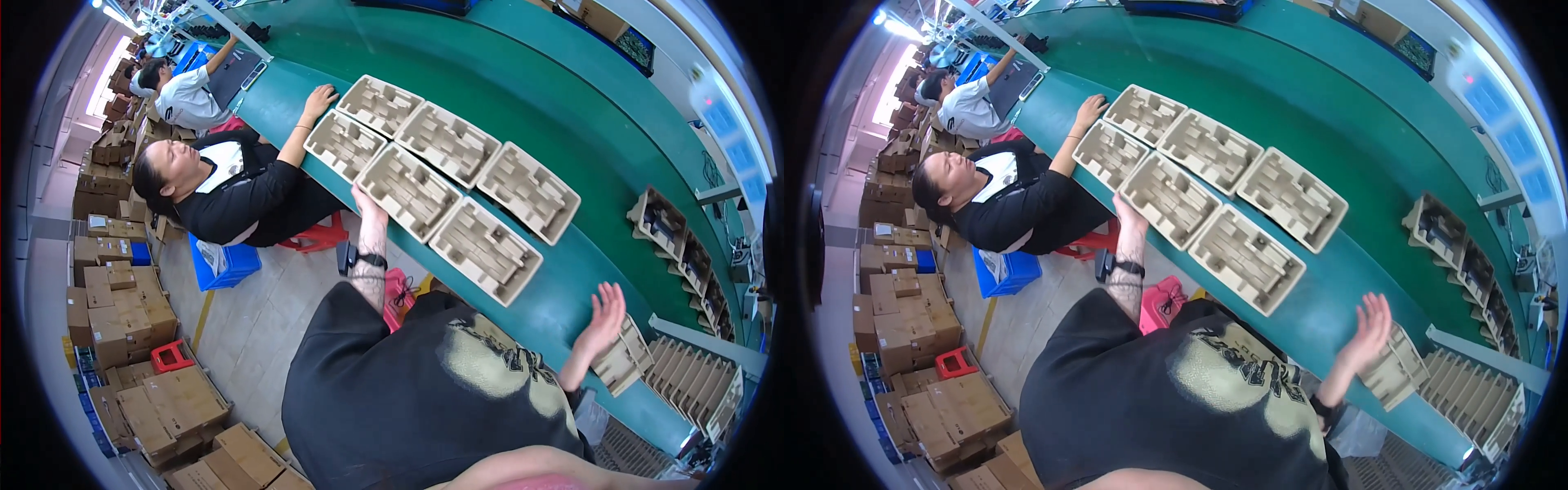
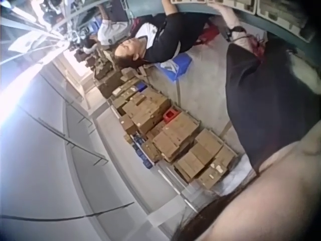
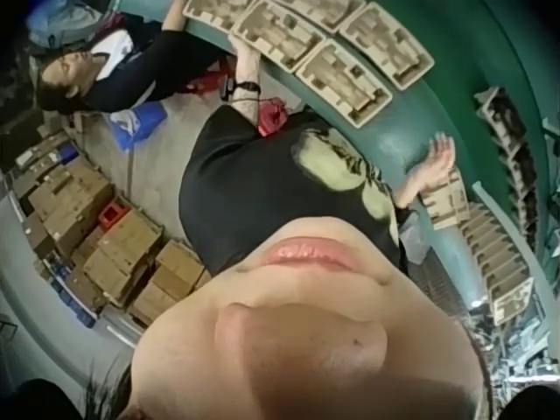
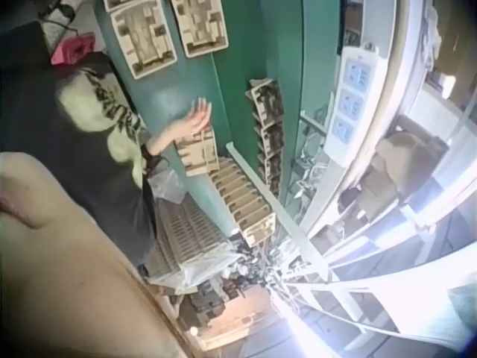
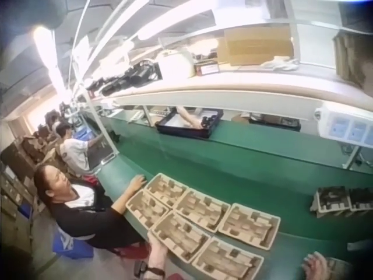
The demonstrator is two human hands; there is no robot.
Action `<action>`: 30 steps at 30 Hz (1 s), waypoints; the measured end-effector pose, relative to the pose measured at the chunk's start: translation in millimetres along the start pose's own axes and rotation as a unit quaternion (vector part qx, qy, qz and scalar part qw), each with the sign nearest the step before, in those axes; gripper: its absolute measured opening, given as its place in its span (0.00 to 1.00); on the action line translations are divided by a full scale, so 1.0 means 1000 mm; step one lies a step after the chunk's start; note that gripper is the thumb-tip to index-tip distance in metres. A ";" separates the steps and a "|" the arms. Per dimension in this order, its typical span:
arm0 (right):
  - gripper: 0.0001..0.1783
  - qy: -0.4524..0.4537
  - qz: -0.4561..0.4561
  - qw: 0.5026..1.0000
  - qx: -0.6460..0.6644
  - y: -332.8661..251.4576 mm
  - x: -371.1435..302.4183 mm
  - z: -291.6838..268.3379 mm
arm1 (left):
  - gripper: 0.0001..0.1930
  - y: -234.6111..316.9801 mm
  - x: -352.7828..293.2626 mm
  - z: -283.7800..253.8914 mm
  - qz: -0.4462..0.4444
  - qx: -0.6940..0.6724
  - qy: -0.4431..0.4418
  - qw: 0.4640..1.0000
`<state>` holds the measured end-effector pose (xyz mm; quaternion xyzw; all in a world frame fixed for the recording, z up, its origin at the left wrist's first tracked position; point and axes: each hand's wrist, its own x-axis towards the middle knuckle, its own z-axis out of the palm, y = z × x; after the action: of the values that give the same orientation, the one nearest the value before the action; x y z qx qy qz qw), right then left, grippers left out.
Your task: The person places microphones into cardboard trays and stacks the filled trays on the workbench. Finally, the person gathers more cardboard trays from a large pile and arranges them on the workbench.
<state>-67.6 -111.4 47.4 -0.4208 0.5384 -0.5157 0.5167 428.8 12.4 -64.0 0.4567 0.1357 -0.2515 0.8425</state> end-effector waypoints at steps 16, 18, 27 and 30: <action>0.33 0.263 -0.102 0.906 -0.314 -0.002 0.029 -0.322 | 0.23 -0.280 -0.452 0.157 -0.114 0.475 -0.678 0.549; 0.29 0.231 -0.096 0.906 -0.342 -0.021 0.019 -0.347 | 0.21 -0.300 -0.476 0.162 -0.004 0.433 -0.672 0.601; 0.23 0.390 -0.115 0.863 -0.301 -0.121 0.036 -0.362 | 0.16 -0.302 -0.501 0.270 -0.014 0.387 -0.707 0.593; 0.21 0.470 -0.174 0.813 -0.296 -0.126 0.035 -0.376 | 0.16 -0.306 -0.518 0.302 -0.062 0.339 -0.751 0.563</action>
<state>-454.3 -114.5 143.3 -0.3461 0.7602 -0.5479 -0.0467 -172.7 -224.6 124.3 0.3451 -0.6136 -0.5830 0.4056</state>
